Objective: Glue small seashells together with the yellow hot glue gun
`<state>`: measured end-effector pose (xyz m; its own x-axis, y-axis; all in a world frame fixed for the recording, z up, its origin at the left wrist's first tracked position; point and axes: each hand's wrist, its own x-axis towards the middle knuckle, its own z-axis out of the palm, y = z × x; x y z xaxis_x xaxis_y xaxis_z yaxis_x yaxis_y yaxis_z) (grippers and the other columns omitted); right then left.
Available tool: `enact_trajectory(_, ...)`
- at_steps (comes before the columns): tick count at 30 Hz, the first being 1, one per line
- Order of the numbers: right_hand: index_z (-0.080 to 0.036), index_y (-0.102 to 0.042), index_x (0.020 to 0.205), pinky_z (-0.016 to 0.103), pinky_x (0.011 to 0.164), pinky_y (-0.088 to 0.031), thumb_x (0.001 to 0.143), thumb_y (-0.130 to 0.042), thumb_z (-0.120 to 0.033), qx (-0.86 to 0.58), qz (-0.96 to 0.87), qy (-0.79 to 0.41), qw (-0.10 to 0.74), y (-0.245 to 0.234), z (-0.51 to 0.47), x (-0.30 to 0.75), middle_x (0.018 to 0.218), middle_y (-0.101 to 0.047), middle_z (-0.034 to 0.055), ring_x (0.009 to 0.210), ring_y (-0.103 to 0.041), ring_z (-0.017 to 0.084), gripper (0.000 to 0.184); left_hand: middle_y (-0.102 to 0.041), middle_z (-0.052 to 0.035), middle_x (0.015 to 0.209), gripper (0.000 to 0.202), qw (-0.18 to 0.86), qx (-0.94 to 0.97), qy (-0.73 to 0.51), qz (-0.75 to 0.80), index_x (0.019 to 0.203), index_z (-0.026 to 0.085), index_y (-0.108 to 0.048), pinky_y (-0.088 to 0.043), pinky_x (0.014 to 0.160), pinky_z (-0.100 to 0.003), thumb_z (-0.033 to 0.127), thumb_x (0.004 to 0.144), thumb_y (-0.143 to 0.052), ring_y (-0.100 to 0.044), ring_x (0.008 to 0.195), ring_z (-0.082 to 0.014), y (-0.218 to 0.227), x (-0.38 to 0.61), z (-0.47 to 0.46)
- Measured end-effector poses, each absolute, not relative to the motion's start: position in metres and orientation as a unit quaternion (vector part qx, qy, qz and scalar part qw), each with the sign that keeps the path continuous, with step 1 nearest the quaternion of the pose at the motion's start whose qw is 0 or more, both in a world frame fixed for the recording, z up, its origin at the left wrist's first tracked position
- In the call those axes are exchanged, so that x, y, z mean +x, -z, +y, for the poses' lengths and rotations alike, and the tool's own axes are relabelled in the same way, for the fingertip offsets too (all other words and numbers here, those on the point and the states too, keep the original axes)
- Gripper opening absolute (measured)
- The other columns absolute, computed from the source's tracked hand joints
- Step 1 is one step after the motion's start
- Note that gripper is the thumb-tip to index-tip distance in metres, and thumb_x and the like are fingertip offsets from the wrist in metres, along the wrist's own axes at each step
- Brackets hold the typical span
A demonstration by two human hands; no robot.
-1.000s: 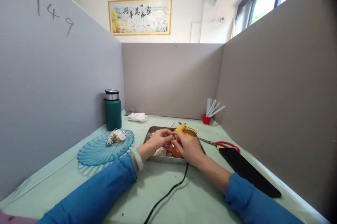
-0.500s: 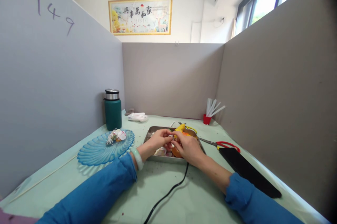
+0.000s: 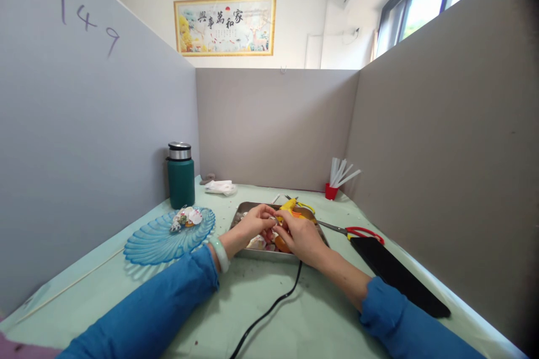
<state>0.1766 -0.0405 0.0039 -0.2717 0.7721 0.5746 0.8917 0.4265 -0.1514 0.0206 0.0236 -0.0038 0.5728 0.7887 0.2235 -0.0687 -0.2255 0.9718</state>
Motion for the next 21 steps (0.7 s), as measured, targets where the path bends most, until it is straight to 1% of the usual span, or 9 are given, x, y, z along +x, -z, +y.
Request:
enact_trajectory(6,-0.025,-0.048,0.113,0.022,0.063,-0.036,0.086,-0.043,-0.039,-0.529,-0.790,0.104,0.292,-0.0035,-0.0401,0.1762,0.076,-0.064,0.0007,0.069,-0.059,0.014,0.031,-0.056,0.0009,0.060,0.023,0.566,0.686,-0.379,0.255,0.089,0.015,-0.048,-0.043,0.040,-0.020,0.019,0.069,-0.058,-0.053,0.042,-0.0094,0.0049,0.0206,0.0243)
enact_trajectory(15,-0.023,-0.049,0.113,0.022,0.063,-0.037,0.086,-0.042,-0.040,-0.535,-0.790,0.104,0.281,-0.0052,-0.0414,0.1759,0.076,-0.064,0.0018,0.070,-0.060,0.015,0.033,-0.055,0.0019,0.057,0.028,0.564,0.688,-0.380,0.254,0.088,0.015,-0.047,-0.043,0.040,-0.020,0.026,0.068,-0.063,-0.052,0.041,-0.0090,0.0041,0.0200,0.0230)
enact_trajectory(21,-0.023,-0.049,0.113,0.023,0.066,-0.037,0.087,-0.040,-0.037,-0.539,-0.785,0.110,0.284,-0.0050,-0.0412,0.1749,0.076,-0.065,0.0025,0.074,-0.060,0.016,0.031,-0.058,0.0002,0.061,0.030,0.563,0.687,-0.381,0.259,0.093,0.015,-0.048,-0.046,0.044,-0.022,0.028,0.070,-0.062,-0.056,0.045,-0.0108,0.0040,0.0208,0.0231)
